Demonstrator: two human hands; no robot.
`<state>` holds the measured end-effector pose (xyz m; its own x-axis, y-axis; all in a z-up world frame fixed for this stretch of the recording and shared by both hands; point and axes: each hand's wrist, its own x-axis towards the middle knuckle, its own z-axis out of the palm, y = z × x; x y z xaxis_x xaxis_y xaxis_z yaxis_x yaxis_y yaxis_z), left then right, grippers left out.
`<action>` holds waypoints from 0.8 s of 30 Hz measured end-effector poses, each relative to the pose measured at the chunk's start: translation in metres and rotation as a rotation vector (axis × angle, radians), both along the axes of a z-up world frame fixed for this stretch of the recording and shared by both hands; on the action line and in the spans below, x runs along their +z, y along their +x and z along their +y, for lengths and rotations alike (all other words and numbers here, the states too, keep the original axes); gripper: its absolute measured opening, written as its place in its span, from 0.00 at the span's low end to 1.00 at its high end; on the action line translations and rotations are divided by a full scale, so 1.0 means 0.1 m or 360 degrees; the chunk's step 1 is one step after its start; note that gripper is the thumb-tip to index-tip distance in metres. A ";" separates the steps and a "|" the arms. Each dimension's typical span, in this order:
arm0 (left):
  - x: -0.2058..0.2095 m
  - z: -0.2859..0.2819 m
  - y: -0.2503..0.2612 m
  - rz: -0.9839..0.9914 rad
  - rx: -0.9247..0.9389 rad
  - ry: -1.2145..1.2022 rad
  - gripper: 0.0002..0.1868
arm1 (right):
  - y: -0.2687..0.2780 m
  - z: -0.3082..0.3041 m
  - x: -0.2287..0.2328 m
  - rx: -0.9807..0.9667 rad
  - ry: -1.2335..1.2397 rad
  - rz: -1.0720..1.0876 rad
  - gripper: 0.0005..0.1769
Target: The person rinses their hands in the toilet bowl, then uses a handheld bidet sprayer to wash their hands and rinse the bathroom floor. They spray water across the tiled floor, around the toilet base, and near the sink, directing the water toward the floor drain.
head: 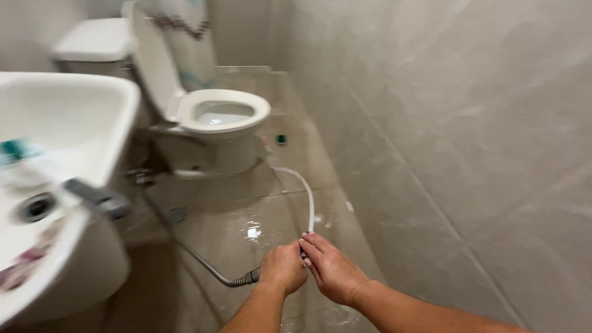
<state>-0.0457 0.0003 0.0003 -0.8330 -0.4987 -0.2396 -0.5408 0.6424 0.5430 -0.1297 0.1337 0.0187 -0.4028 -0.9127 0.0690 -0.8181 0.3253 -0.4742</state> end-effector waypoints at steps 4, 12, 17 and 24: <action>0.02 0.22 -0.36 0.0069 -0.0273 0.0015 0.15 | -0.16 0.36 0.04 -0.0202 -0.0086 0.0081 0.24; 0.03 0.35 -0.59 0.0595 -0.0590 -0.0245 0.17 | -0.09 0.58 0.02 -0.0417 -0.0368 0.0705 0.24; 0.13 0.29 -0.57 0.0539 -0.0475 -0.0125 0.12 | -0.11 0.43 0.01 -0.0494 -0.0420 0.0730 0.18; -0.12 0.27 -0.18 0.0057 -0.0797 -0.0098 0.15 | 0.22 0.49 -0.25 -0.0525 -0.0151 0.0443 0.09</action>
<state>-0.0640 0.0269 -0.0119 -0.9808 -0.0481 -0.1890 -0.1397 0.8495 0.5087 -0.1076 0.1825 -0.0063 -0.6257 -0.7226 0.2937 -0.7786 0.5561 -0.2907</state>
